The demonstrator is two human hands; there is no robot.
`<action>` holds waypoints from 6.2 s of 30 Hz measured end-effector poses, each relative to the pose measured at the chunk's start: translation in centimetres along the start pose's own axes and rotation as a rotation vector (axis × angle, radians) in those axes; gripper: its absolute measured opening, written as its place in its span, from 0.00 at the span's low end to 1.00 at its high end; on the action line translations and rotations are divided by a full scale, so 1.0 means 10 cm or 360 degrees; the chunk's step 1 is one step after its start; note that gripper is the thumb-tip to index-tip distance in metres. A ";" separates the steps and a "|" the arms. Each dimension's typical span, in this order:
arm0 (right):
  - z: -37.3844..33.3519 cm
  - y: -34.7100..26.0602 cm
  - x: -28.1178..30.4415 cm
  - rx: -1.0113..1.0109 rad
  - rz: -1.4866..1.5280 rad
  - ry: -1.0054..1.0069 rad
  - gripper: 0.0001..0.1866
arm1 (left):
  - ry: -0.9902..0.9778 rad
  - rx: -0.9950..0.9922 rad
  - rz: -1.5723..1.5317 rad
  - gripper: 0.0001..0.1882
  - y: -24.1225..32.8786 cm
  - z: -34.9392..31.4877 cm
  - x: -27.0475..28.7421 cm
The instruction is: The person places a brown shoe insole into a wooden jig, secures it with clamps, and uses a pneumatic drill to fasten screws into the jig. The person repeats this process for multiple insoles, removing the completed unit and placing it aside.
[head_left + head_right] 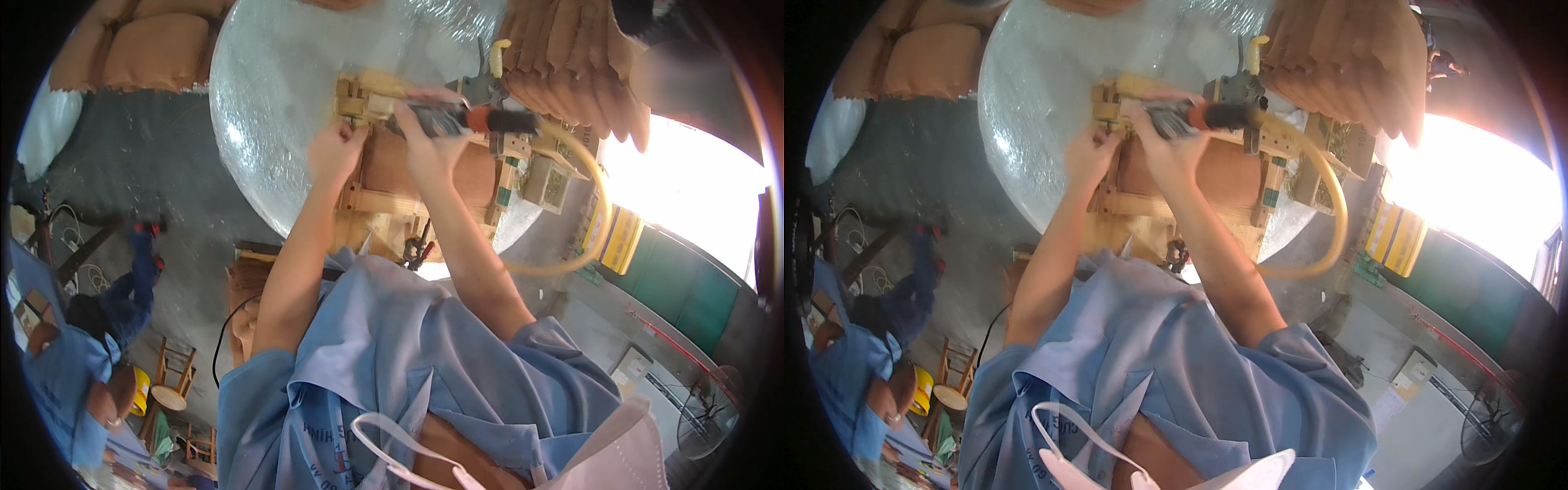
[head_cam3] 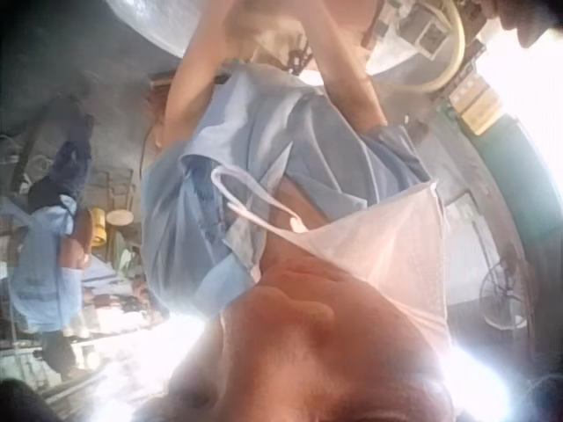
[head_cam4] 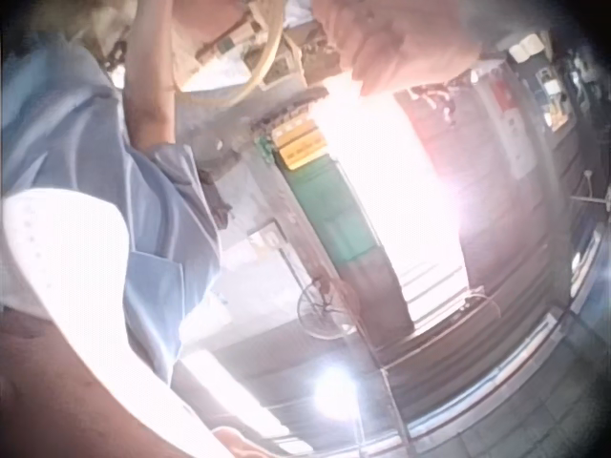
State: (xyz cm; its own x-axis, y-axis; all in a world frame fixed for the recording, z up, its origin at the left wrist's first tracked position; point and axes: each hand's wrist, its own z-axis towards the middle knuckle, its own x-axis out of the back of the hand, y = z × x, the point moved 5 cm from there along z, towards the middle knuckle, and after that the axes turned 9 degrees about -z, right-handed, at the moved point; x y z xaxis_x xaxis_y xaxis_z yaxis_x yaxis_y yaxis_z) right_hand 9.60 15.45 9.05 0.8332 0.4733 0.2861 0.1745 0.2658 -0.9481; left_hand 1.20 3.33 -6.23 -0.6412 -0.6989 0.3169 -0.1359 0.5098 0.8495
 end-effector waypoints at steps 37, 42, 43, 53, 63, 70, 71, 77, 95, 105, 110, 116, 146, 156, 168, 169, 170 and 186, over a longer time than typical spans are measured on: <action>-1.27 -0.90 1.43 -0.0020 0.0986 0.0546 0.22 | -0.1049 0.0630 -0.1996 0.27 -0.11 -1.18 -0.33; -1.26 -0.85 1.44 -0.0058 0.1013 0.0537 0.23 | -0.1044 0.0641 -0.2410 0.31 0.29 -1.27 -0.29; -1.26 -0.84 1.44 -0.0065 0.1012 0.0548 0.23 | -0.1057 0.0622 -0.2426 0.32 0.35 -1.27 -0.29; -1.17 -0.78 1.45 -0.0055 0.1014 0.0567 0.23 | -0.1230 0.0534 -0.2490 0.32 0.56 -1.22 -0.33; -1.09 -0.79 1.56 -0.0040 0.1090 0.0603 0.22 | -0.1086 0.0697 -0.2043 0.21 0.15 -1.11 -0.46; -1.11 -0.75 1.61 -0.0057 0.1095 0.0654 0.21 | -0.1109 0.0690 -0.2081 0.13 0.03 -1.12 -0.44; -1.12 -0.74 1.62 -0.0065 0.1090 0.0666 0.21 | -0.1081 0.0695 -0.2072 0.13 0.06 -1.13 -0.42; -1.14 -0.70 1.65 -0.0059 0.1077 0.0685 0.21 | -0.1016 0.0673 -0.1892 0.15 0.17 -1.12 -0.24; -1.19 -0.68 1.64 -0.0057 0.1001 0.0646 0.19 | -0.1086 0.0710 -0.1736 0.13 -0.10 -1.17 -0.27; -1.19 -0.69 1.57 -0.0124 0.1068 0.0705 0.21 | -0.1014 0.0904 -0.2187 0.09 -0.13 -1.17 -0.39; -1.18 -0.67 1.58 -0.0113 0.1058 0.0700 0.20 | -0.0968 0.0994 -0.2227 0.06 -0.05 -1.25 -0.44; -1.15 -0.62 1.56 -0.0101 0.1086 0.0676 0.20 | -0.0885 0.1078 -0.2414 0.06 -0.05 -1.28 -0.54; -0.22 0.01 0.48 0.0032 0.0337 0.0296 0.22 | 0.0381 -0.0210 0.0539 0.49 -0.07 -0.26 -0.30; -0.10 0.17 0.26 0.0053 0.0274 0.0254 0.20 | 0.0353 -0.0145 0.0575 0.47 -0.08 -0.24 -0.28; -0.43 0.12 -0.04 0.0846 -0.0152 -0.0256 0.26 | 0.0381 -0.0290 0.0473 0.45 -0.07 -0.27 -0.23; -0.44 0.13 -0.06 0.0850 -0.0147 -0.0245 0.26 | 0.0391 -0.0308 0.0467 0.45 -0.03 -0.27 -0.22; -0.44 0.15 -0.07 0.0806 -0.0145 -0.0229 0.25 | 0.0367 -0.0280 0.0464 0.45 -0.03 -0.27 -0.24; -0.40 0.22 0.02 0.0308 0.0009 0.0012 0.20 | 0.0399 -0.0258 0.0450 0.45 -0.17 -0.25 -0.32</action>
State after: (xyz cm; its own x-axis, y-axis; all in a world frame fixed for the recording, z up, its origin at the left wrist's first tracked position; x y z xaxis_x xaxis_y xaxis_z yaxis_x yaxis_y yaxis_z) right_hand 12.21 12.78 6.51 0.8378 0.4693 0.2791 0.0662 0.4200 -0.9051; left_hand 5.34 3.48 -7.66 -0.4298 -0.6532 0.6234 0.1528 0.6279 0.7632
